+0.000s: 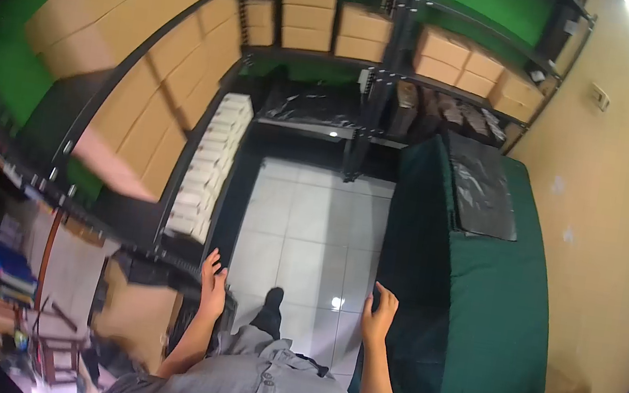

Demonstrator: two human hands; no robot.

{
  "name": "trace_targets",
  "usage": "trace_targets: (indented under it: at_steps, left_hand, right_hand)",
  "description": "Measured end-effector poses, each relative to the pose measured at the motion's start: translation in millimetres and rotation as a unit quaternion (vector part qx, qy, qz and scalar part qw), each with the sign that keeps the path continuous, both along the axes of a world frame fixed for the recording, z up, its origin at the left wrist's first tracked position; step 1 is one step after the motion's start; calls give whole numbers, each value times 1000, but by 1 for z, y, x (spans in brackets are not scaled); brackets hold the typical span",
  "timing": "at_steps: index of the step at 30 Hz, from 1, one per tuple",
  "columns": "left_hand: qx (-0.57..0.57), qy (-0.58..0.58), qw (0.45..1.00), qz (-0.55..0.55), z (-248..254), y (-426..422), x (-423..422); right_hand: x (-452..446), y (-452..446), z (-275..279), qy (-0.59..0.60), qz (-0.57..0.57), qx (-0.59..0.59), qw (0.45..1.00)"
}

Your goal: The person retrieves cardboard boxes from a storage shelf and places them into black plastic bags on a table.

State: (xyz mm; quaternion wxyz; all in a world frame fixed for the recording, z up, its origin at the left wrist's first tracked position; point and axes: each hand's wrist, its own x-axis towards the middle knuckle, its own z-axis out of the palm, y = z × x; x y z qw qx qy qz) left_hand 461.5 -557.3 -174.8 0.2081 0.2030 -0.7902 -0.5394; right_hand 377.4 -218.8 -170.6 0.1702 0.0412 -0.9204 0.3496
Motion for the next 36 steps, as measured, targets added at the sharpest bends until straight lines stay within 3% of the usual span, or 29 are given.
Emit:
trace_targets:
  at_steps: [3, 10, 16, 21, 24, 29, 36]
  left_hand:
    - [82, -34, 996, -32, 11, -15, -69]
    - [87, -51, 976, -194, 40, 9, -251]
    - [93, -52, 924, -366, 22, 106, -372]
    - [100, -65, 900, -419, 12, 205, -450]
    - [123, -81, 887, -438, 7, 254, -492]
    - [112, -66, 882, -452, -8, 311, -560]
    - [71, -102, 875, -468, -26, 353, -651]
  right_hand:
    - [-42, -10, 18, -21, -31, -6, 999]
    - [-124, 5, 31, -15, -163, -17, 986]
    - [-166, 65, 12, -19, -249, -39, 967]
    - [-219, 139, 0, -28, -301, -18, 953]
    - [-258, 178, 1, -53, -299, -84, 949]
    - [-344, 216, -24, -29, -219, -60, 973]
    - [-475, 192, -29, -122, -104, -59, 985]
